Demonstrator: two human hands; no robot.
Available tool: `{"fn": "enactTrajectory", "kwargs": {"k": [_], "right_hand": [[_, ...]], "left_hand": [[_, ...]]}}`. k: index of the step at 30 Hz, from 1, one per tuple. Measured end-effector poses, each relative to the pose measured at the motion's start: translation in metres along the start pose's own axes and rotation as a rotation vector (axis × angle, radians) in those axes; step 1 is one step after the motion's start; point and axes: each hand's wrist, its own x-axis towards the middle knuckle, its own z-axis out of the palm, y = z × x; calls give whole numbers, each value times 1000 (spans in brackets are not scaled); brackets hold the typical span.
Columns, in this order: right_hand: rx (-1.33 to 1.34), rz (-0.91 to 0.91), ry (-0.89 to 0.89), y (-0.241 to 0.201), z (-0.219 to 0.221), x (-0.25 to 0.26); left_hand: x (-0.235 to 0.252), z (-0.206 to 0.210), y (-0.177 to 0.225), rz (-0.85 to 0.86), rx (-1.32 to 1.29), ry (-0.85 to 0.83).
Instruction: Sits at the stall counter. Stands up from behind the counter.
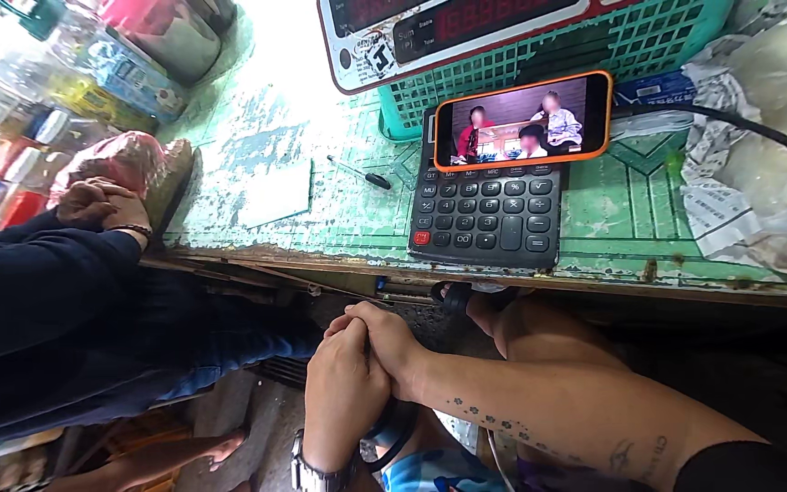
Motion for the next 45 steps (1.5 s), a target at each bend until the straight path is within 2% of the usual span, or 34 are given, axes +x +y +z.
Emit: {"fn": "enactTrajectory", "kwargs": {"k": [19, 25, 28, 31, 32, 34, 38, 43, 45], "right_hand": [[-2, -9, -10, -1, 0, -3], [-2, 54, -39, 4, -2, 2], [-183, 51, -18, 13, -5, 14], [-682, 34, -56, 44, -24, 31], [-809, 59, -72, 62, -32, 31], [-867, 192, -23, 101, -46, 24], [-727, 313, 120, 145, -69, 28], [-623, 573, 12, 131, -73, 42], [-647, 582, -39, 123, -66, 39]], "left_hand": [[-2, 2, -1, 17, 0, 26], [-11, -5, 1, 15, 84, -61], [-28, -11, -4, 17, 105, -73], [-50, -23, -8, -82, 111, -154], [-57, -28, -9, -113, 99, -202], [-68, -39, -14, -138, 68, -288], [-77, -48, -29, -157, -3, -347], [-77, -56, -22, -275, 18, -377], [-72, -59, -18, -329, 32, -368]]}}
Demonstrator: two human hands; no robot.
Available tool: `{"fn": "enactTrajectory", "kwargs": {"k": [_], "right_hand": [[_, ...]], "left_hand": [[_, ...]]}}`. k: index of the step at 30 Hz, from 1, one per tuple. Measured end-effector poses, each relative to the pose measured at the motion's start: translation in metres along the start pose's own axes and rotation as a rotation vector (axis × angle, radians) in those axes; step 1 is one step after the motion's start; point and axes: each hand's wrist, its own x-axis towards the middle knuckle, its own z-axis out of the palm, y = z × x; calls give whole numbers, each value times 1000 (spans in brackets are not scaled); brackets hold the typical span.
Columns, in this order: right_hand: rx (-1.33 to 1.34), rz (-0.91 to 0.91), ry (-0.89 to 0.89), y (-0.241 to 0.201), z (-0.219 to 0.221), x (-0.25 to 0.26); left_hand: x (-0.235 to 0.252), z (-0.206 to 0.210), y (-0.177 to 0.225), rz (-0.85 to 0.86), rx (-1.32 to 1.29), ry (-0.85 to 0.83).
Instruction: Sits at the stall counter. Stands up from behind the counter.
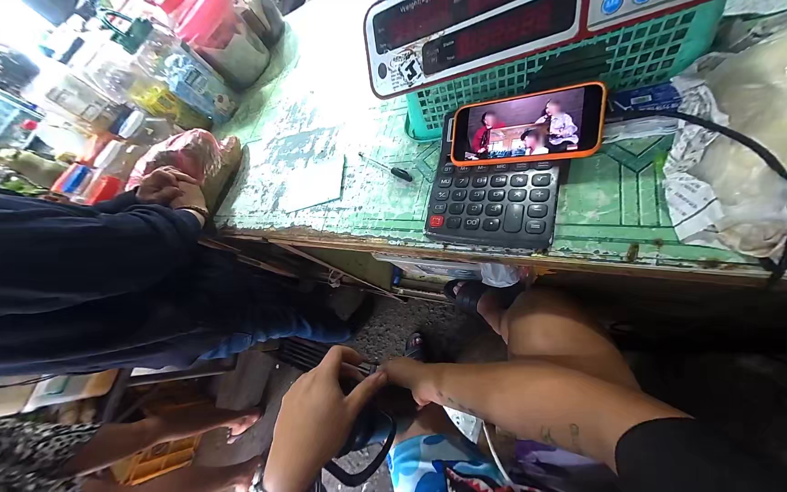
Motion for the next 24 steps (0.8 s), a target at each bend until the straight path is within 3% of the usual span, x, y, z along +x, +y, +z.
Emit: {"fn": "enactTrajectory", "kwargs": {"k": [4, 9, 15, 17, 22, 24], "right_hand": [[139, -4, 4, 4, 4, 7], [151, -57, 39, -1, 7, -1], [-87, -182, 161, 1, 2, 14], [-172, -280, 211, 3, 7, 6], [52, -650, 220, -6, 25, -40], [-41, -797, 245, -5, 23, -44]], "left_hand": [[12, -10, 9, -29, 12, -61], [31, -20, 21, 60, 82, -129], [66, -9, 17, -5, 44, -240], [72, -9, 15, -2, 39, -246], [75, -11, 6, -22, -24, -243], [73, -11, 2, 3, -74, -236]]}}
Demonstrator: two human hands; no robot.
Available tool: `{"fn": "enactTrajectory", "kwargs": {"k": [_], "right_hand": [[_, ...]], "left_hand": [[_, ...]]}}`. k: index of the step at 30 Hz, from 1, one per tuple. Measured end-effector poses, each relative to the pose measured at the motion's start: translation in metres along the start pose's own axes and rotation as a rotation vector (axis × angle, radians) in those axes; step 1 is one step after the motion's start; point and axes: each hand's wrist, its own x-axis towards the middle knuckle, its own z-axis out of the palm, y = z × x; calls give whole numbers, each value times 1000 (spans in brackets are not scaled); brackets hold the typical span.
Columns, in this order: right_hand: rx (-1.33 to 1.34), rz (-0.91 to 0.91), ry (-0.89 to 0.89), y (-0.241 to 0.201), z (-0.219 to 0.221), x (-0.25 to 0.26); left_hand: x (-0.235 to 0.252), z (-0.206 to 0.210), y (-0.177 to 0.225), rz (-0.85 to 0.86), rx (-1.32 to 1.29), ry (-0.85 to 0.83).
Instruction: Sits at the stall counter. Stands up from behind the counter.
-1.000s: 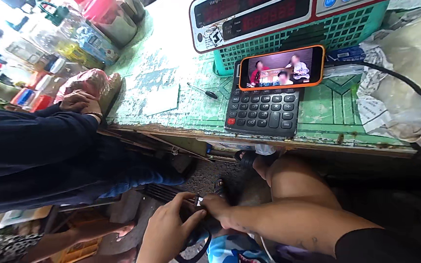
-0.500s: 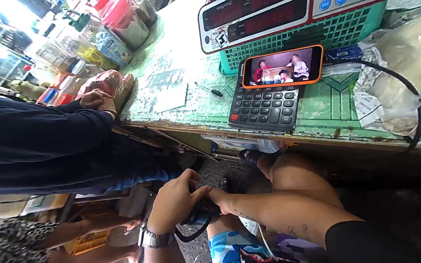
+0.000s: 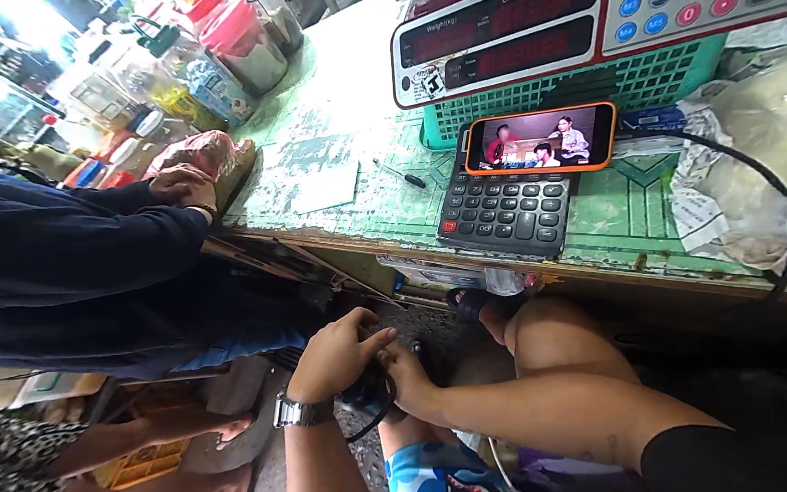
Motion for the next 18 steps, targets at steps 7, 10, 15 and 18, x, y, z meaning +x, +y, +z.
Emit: {"fn": "enactTrajectory", "kwargs": {"k": [7, 10, 15, 18], "right_hand": [[-344, -377, -120, -11, 0, -13], [-444, -469, -262, -19, -1, -16], [-315, -603, -255, -12, -3, -6], [-486, -378, -350, -21, -3, -10]], "left_hand": [[-3, 2, -29, 178, -145, 62], [-10, 3, -33, 219, -135, 75], [-4, -5, -11, 284, 29, -48], [6, -18, 32, 345, 245, -183]]}}
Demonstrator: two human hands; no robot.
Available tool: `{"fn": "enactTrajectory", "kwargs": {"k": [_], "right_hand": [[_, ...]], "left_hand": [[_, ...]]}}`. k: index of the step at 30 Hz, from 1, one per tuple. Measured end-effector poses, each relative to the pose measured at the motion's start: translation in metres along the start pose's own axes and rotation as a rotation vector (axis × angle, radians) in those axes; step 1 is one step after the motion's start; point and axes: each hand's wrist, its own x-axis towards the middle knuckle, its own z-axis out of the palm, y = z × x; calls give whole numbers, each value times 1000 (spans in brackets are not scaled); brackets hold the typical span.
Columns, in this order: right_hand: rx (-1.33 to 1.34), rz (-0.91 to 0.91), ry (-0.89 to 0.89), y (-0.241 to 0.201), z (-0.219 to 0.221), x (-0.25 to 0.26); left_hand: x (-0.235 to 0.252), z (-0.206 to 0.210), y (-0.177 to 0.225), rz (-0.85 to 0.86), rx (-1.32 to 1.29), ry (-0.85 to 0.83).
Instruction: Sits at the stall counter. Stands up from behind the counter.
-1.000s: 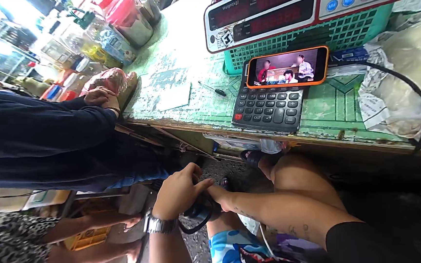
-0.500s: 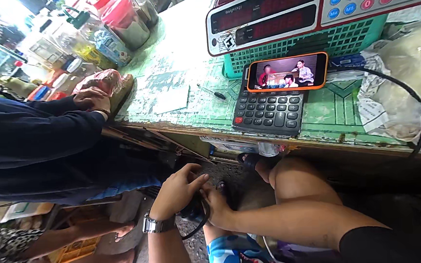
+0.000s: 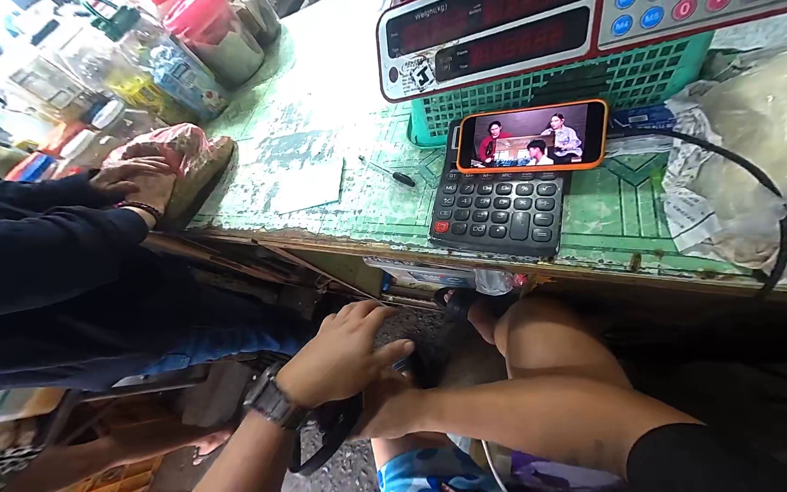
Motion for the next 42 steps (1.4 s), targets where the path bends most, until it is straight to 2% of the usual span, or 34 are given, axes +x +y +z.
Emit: {"fn": "enactTrajectory", "kwargs": {"k": [1, 3, 5, 7, 12, 15, 18, 22, 28, 37, 42], "right_hand": [[-43, 31, -41, -6, 0, -1], [-91, -62, 18, -9, 6, -2], [-139, -168, 28, -10, 3, -1], [-185, -181, 32, -8, 0, 2], [-155, -125, 70, -9, -13, 7], [-112, -155, 68, -5, -12, 10], [-111, -142, 46, 0, -6, 12], [-57, -19, -40, -16, -21, 10], [35, -110, 150, -4, -12, 9], [49, -24, 59, -7, -15, 14], [80, -80, 116, -1, -11, 16]], "left_hand": [[8, -7, 13, 29, 98, -54], [28, -13, 35, 95, 257, -196], [50, -10, 49, 160, 323, -341], [68, -5, 56, 213, 309, -426], [81, -17, 52, 330, 149, -318], [85, -16, 38, 395, -19, -324], [85, -13, 29, 338, 23, -364], [86, -21, 22, 288, 31, -295], [97, -26, 32, 230, 66, -285], [103, -29, 18, 178, 45, -236], [107, -30, 11, 183, 34, -216]]}}
